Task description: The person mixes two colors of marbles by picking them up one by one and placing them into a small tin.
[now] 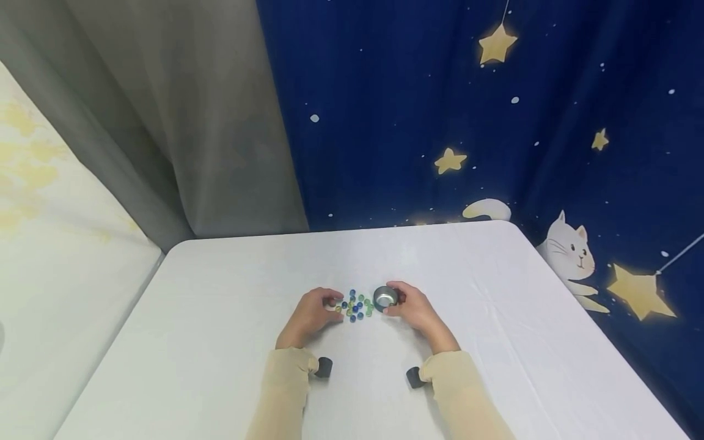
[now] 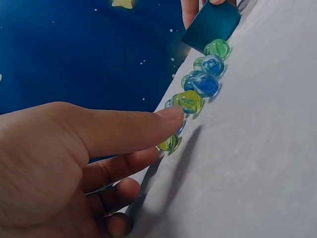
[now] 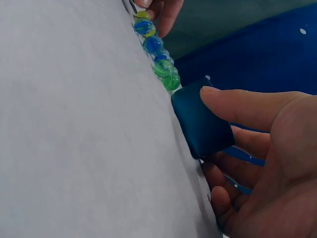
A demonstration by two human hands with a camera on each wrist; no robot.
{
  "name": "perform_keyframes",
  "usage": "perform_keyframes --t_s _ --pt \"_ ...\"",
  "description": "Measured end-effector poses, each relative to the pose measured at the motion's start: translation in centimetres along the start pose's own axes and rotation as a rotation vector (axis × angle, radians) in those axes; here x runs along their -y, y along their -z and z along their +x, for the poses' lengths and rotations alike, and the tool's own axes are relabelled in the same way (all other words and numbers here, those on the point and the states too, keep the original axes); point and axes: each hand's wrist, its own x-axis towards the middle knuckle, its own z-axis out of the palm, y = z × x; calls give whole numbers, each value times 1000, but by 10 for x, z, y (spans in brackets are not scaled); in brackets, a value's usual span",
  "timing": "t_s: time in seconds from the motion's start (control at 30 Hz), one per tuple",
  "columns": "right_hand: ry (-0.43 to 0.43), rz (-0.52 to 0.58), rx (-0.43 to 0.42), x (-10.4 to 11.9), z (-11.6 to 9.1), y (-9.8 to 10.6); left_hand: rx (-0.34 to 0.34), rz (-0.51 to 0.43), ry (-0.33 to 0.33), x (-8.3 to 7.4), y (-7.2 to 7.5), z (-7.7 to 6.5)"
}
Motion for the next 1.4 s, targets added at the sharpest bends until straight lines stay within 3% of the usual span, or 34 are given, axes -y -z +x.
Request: perform_keyframes --t_s 0.33,0.53,0.83,1.4 --pt "6 -2 -1 -3 -1 1 -26 -14 23 1 -4 -3" --pt "5 -2 3 -2 -2 2 -39 0 -14 3 -5 -1" --pt "-1 9 7 1 -1 3 -33 5 20 3 -5 1" --pt "5 11 -8 -4 5 -1 -24 5 -6 9 -5 7"
